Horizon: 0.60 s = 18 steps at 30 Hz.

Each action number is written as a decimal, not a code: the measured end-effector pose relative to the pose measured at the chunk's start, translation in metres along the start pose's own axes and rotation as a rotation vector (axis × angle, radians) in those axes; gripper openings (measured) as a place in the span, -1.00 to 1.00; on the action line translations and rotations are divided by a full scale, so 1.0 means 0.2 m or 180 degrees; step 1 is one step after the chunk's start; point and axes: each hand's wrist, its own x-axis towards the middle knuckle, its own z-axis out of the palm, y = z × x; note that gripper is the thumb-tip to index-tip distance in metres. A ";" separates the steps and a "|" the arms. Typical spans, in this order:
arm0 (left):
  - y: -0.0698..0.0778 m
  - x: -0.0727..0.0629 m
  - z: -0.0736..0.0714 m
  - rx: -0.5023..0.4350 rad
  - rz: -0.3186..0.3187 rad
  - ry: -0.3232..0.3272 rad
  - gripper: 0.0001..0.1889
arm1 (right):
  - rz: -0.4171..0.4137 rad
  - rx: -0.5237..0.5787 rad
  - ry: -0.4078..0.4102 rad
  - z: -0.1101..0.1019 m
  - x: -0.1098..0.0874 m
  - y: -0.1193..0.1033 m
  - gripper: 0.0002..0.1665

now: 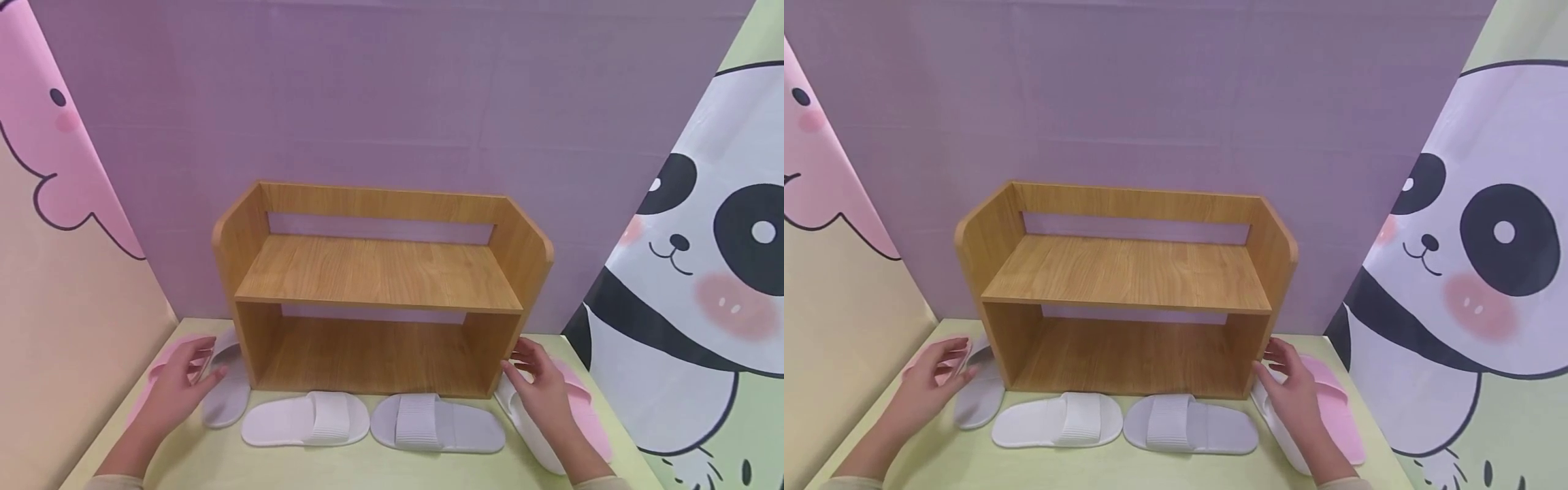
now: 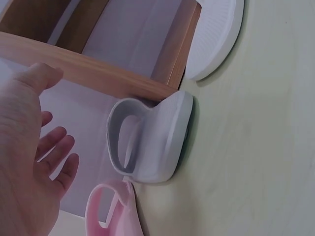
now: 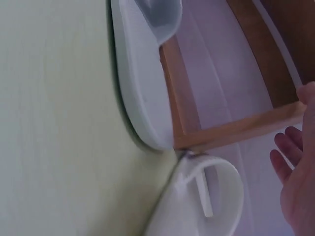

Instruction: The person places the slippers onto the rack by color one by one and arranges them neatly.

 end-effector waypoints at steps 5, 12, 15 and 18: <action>-0.03 -0.04 -0.03 0.0165 0.0056 0.0084 -0.35 | 0.0055 0.0036 0.0210 0.10 -0.04 0.00 -0.38; -0.07 -0.06 -0.04 0.0342 0.0020 0.0066 -0.33 | 0.0180 -0.0048 0.0569 0.16 -0.04 0.00 -0.43; -0.07 -0.06 -0.04 0.0404 0.0028 0.0065 -0.30 | 0.0223 -0.0095 0.0656 0.16 -0.04 0.01 -0.45; -0.07 -0.06 -0.04 0.0432 0.0013 0.0019 -0.29 | 0.0198 -0.0102 0.0709 0.15 -0.03 0.01 -0.46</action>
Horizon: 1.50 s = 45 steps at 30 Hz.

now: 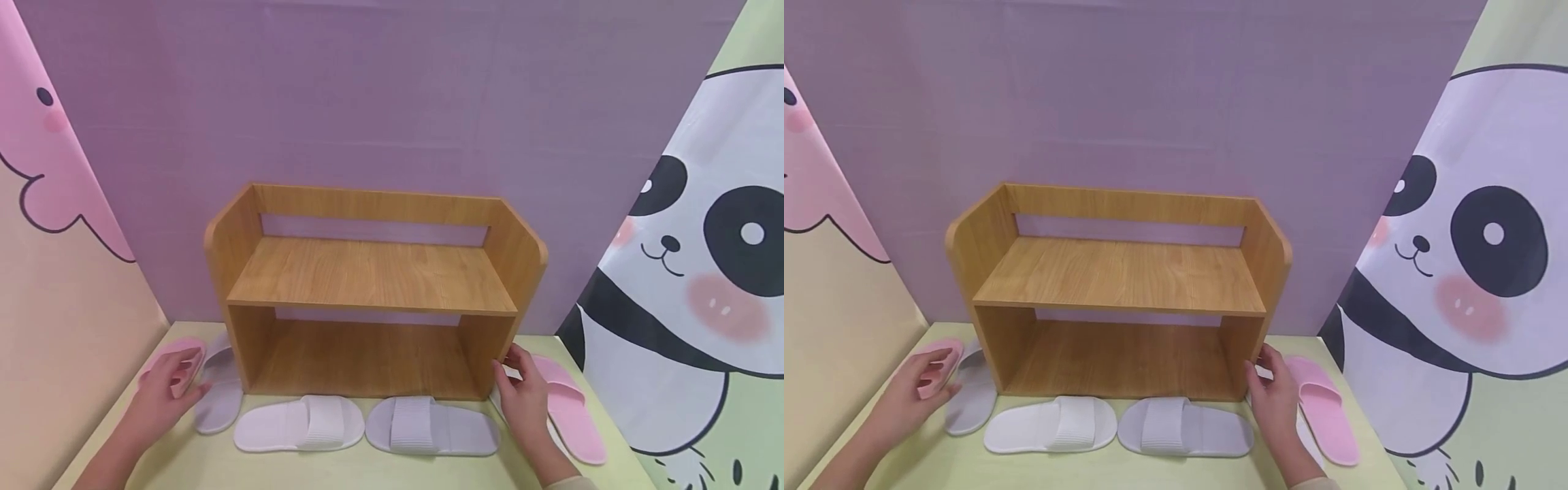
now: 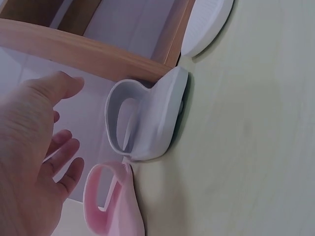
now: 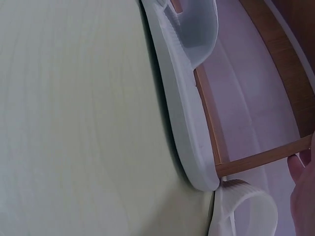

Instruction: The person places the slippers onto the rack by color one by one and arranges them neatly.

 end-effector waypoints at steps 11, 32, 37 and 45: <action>-0.02 -0.10 -0.04 0.0373 0.0006 0.0094 -0.25 | -0.0134 0.0020 0.0094 0.01 -0.03 -0.01 -0.52; -0.10 -0.19 -0.14 0.1059 -0.0801 -0.0423 -0.04 | -0.0119 -0.0041 0.0110 0.04 0.00 0.01 -0.54; -0.11 -0.20 -0.15 0.1234 -0.0801 -0.0617 0.05 | -0.0108 -0.0043 0.0117 0.04 0.00 0.02 -0.55; -0.13 -0.21 -0.14 0.1243 -0.0650 -0.0547 -0.09 | -0.0049 -0.0133 0.0120 0.04 0.00 0.01 -0.53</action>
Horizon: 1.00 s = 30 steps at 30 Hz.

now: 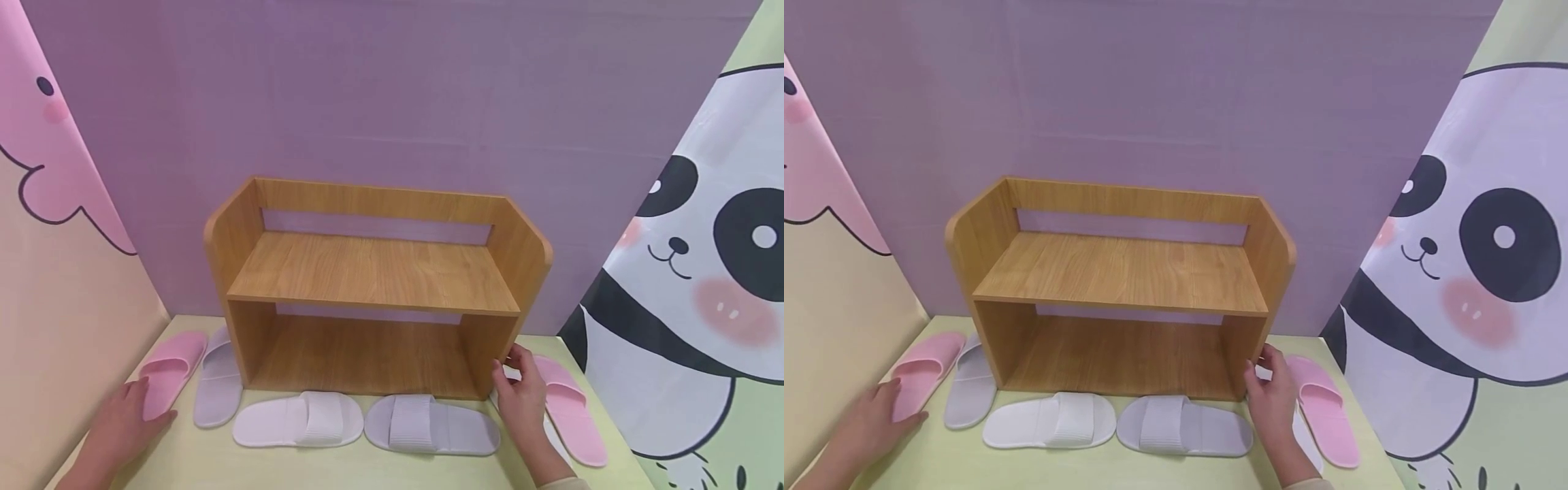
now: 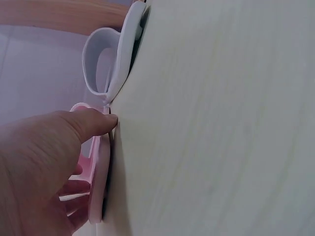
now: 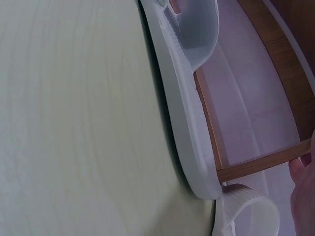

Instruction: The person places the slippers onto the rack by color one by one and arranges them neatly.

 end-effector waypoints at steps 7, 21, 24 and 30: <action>-0.03 -0.01 0.01 -0.0089 -0.0082 -0.0049 -0.16 | -0.0048 0.0035 0.0013 0.00 -0.01 -0.02 -0.55; -0.03 0.03 -0.02 -0.0071 -0.0252 -0.0213 -0.18 | 0.0036 0.0072 0.0031 0.01 0.01 0.00 -0.52; -0.03 0.02 -0.02 -0.0033 -0.0267 -0.0185 -0.21 | 0.0064 0.0045 0.0026 0.01 0.00 0.00 -0.52; -0.02 0.00 -0.01 -0.0071 -0.0285 -0.0018 -0.24 | 0.0053 0.0037 0.0040 0.01 -0.01 -0.01 -0.51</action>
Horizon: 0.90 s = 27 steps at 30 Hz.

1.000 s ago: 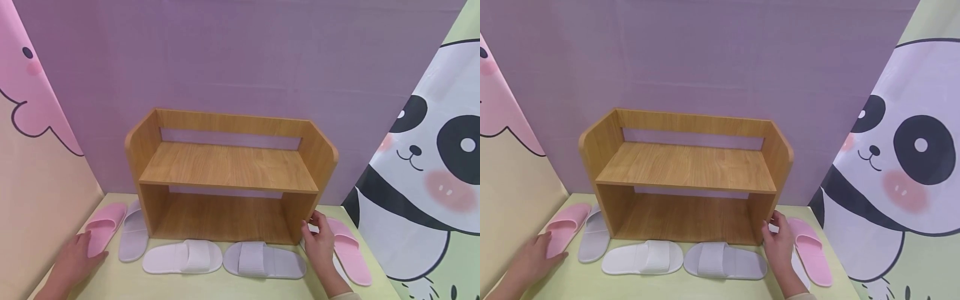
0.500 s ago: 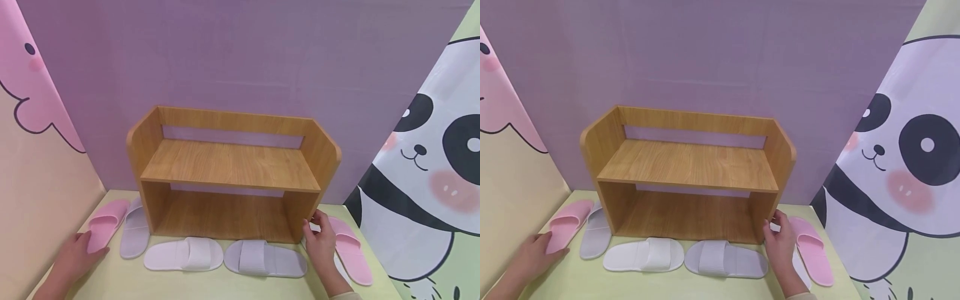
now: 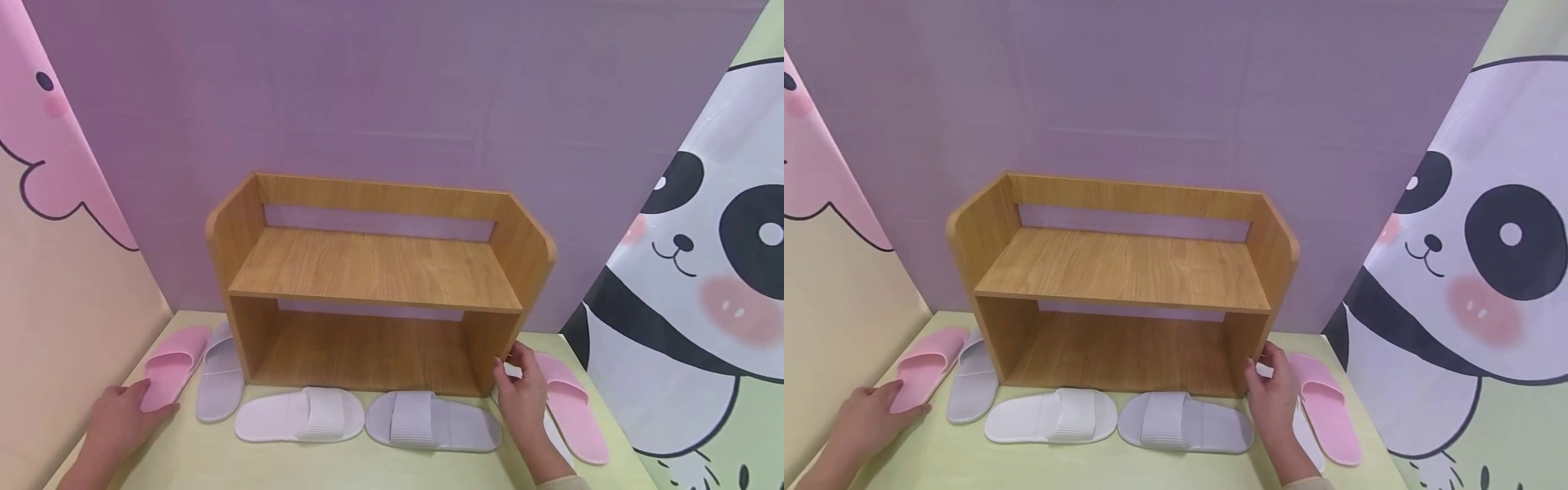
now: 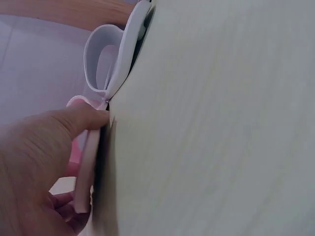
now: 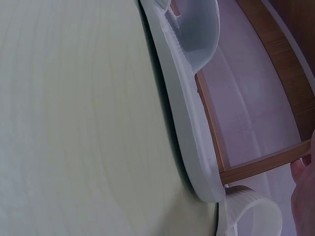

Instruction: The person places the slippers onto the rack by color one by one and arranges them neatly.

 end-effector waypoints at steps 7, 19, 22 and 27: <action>0.01 -0.01 0.00 -0.0177 -0.0210 0.0082 -0.21 | 0.0030 -0.0014 -0.0015 0.00 -0.01 0.00 -0.52; 0.14 0.03 -0.06 -0.0624 -0.0585 0.0614 -0.23 | -0.0020 -0.0021 -0.0008 0.01 -0.01 0.00 -0.52; 0.17 0.04 -0.07 -0.0728 -0.0632 0.0728 -0.24 | -0.0020 -0.0004 -0.0007 0.00 -0.01 0.00 -0.51; 0.21 0.05 -0.09 -0.0827 -0.0746 0.0816 -0.23 | -0.0066 -0.0004 0.0001 0.01 -0.01 0.00 -0.52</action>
